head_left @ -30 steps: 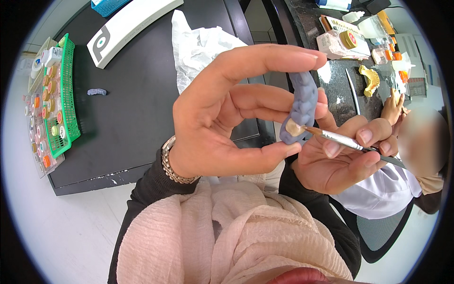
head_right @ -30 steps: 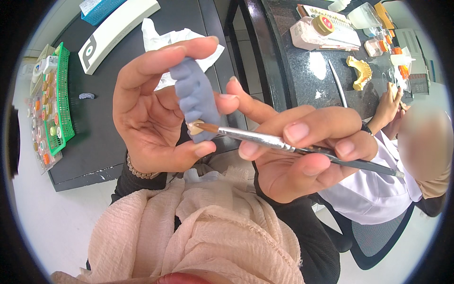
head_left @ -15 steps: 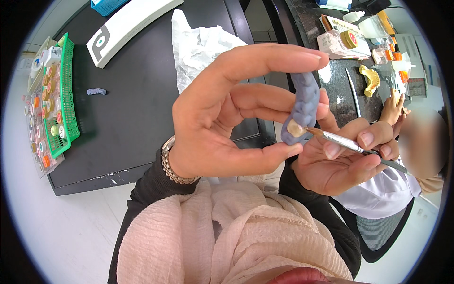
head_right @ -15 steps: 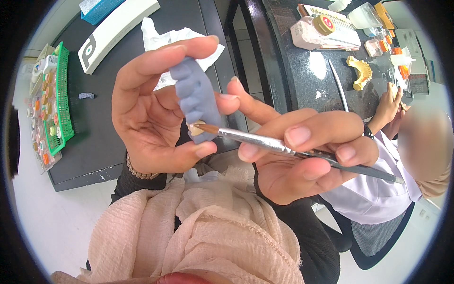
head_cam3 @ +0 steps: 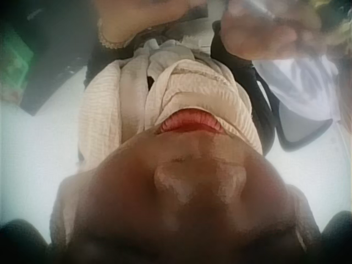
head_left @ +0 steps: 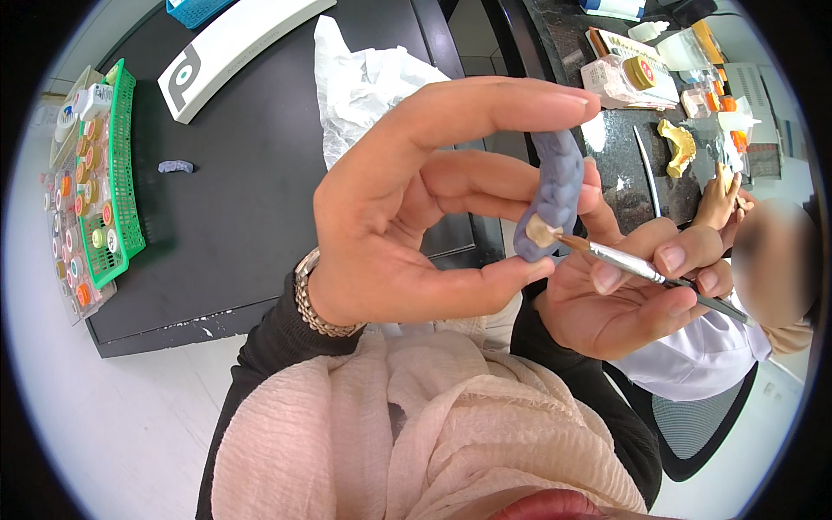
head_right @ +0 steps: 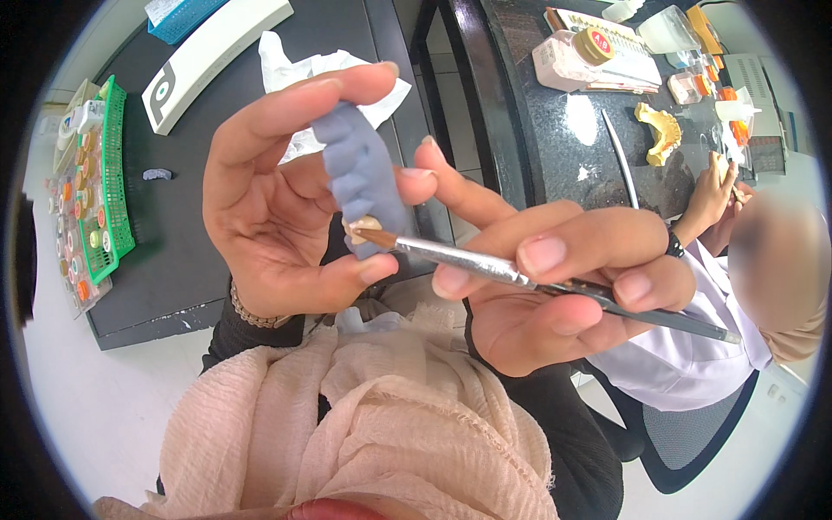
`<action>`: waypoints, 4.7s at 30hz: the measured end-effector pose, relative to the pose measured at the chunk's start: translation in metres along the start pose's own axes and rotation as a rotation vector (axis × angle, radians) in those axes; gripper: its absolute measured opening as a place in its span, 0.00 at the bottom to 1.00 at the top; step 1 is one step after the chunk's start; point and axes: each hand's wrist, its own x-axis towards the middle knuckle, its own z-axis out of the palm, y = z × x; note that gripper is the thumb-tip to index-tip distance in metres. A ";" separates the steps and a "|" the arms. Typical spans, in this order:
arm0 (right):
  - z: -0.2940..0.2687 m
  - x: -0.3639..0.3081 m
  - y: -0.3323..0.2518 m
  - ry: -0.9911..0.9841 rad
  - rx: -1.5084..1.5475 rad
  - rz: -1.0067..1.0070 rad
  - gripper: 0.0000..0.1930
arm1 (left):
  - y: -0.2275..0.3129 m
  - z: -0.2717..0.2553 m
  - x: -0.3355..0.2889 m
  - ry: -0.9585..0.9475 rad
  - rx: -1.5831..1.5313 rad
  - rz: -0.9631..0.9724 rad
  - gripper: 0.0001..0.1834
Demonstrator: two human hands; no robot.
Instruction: The person holds a grey dental mold in their left hand and uses a small brush in their right hand to apply a yellowish substance to a specific tooth area. They repeatedly dip the brush into a container of material and carefully paint the mold, occasionally wiping the brush on a tissue.
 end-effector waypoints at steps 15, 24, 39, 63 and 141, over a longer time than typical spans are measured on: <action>-0.001 -0.001 0.003 0.070 0.062 0.027 0.07 | -0.003 -0.002 0.001 -0.020 -0.001 0.032 0.41; -0.002 -0.002 0.001 0.105 0.050 0.054 0.07 | -0.003 -0.001 0.001 -0.021 0.006 0.022 0.41; -0.002 -0.002 -0.003 0.384 -0.145 0.020 0.08 | -0.003 -0.004 0.000 0.006 0.143 -0.022 0.40; 0.004 -0.014 0.004 0.010 -0.518 -0.279 0.11 | -0.004 -0.010 -0.003 0.066 0.479 0.192 0.38; 0.011 -0.008 0.003 0.149 -0.334 -0.062 0.10 | -0.003 -0.008 -0.002 0.065 0.430 0.136 0.40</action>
